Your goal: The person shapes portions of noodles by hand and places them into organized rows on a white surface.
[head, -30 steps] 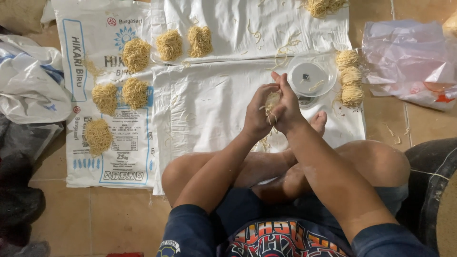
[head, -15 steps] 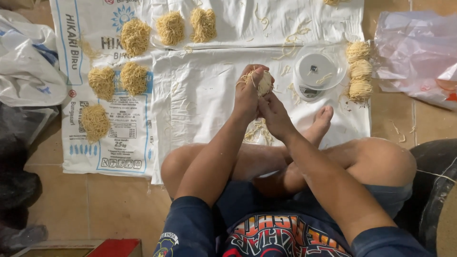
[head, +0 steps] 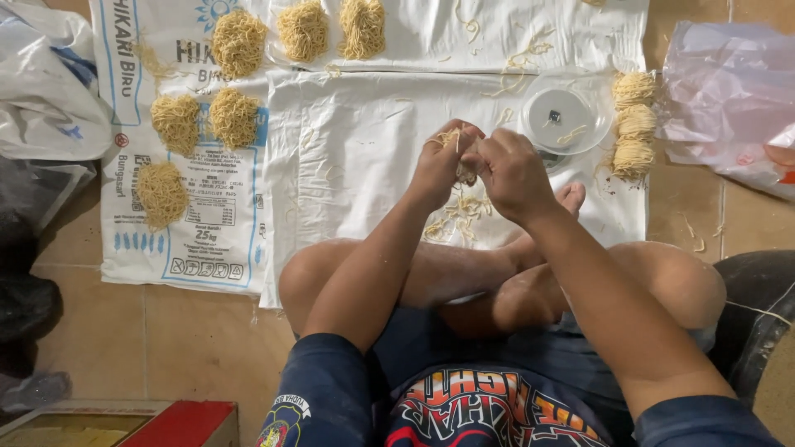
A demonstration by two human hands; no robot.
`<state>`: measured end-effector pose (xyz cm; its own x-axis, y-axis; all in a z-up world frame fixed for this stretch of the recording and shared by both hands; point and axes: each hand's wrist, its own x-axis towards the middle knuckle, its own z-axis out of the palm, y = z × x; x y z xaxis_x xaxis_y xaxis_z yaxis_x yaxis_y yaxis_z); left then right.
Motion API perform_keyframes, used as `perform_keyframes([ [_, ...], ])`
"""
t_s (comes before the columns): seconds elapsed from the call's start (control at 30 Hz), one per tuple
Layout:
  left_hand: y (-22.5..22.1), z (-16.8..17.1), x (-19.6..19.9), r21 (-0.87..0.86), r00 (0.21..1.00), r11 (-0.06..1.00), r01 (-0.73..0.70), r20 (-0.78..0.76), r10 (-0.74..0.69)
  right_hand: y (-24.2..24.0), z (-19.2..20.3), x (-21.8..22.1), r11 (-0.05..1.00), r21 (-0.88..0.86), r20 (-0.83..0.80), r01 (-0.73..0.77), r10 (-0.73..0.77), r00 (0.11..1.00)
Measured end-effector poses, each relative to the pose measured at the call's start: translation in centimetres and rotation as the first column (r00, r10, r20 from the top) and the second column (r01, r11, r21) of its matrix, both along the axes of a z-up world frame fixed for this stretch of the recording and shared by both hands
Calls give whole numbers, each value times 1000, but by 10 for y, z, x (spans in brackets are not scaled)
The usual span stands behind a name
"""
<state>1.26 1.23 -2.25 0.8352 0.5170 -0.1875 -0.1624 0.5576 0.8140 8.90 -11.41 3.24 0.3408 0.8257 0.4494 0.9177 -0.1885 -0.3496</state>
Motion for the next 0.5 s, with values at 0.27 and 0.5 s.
perform_keyframes([
  [0.27,-9,22,-9,-265,980,949,172,-47,-191,11,0,-26,957,261,-605,126,61,794],
  [0.5,-21,22,2,-46,916,998,54,-395,-68,8,-31,-10,958,100,-518,268,-180,836],
])
